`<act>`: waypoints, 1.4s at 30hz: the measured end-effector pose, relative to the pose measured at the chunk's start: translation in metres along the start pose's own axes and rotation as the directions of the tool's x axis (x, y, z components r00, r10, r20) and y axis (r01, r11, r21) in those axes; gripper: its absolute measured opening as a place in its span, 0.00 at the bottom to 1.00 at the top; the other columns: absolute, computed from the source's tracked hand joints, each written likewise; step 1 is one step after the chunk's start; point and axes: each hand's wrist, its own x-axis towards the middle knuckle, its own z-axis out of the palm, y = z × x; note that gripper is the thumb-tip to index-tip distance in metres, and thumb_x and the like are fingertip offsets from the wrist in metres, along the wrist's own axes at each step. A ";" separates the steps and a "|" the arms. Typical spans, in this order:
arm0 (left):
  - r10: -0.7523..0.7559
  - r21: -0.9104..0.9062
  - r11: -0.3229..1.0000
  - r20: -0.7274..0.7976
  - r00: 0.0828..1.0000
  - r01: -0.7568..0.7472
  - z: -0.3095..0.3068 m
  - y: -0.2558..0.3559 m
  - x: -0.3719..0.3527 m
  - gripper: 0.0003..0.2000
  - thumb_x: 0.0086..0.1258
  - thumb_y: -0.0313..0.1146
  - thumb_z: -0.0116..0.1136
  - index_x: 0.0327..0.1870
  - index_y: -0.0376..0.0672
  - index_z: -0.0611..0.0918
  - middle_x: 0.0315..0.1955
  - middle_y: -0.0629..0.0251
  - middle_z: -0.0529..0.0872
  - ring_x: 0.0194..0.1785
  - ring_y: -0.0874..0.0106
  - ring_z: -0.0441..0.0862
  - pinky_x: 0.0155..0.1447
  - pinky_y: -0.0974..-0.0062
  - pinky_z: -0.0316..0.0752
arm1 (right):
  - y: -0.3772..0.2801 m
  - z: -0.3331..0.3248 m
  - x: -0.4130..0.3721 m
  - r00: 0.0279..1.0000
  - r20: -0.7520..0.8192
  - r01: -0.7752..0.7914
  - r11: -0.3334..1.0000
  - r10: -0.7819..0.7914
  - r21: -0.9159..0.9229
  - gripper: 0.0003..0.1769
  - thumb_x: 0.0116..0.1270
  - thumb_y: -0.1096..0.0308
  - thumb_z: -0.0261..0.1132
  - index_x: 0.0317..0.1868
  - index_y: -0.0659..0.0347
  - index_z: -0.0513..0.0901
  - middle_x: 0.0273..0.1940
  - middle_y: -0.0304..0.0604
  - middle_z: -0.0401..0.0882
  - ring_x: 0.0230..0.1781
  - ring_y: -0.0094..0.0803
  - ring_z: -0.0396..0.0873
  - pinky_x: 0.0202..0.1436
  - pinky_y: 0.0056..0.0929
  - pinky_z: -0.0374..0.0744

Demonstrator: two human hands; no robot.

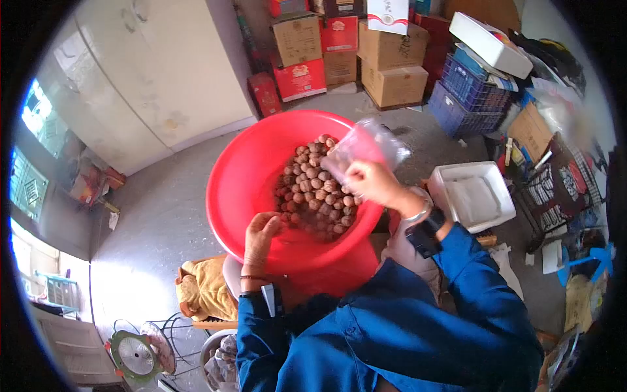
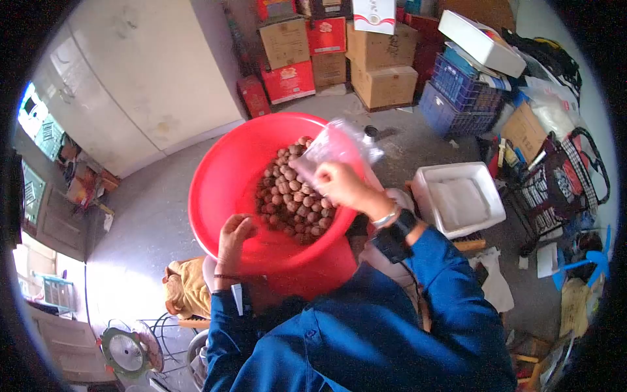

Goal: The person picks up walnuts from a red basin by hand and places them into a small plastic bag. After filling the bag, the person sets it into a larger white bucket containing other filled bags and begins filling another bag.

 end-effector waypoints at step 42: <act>0.002 0.029 1.000 -0.044 0.999 -0.001 -0.005 0.011 -0.006 0.17 0.84 0.46 0.56 0.49 0.39 0.83 0.35 0.70 0.85 0.38 0.78 0.82 0.42 0.77 0.80 | -0.017 0.181 0.037 0.986 0.165 -0.027 0.997 0.015 0.070 0.09 0.69 0.68 0.66 0.40 0.65 0.87 0.36 0.53 0.89 0.40 0.42 0.89 0.46 0.40 0.83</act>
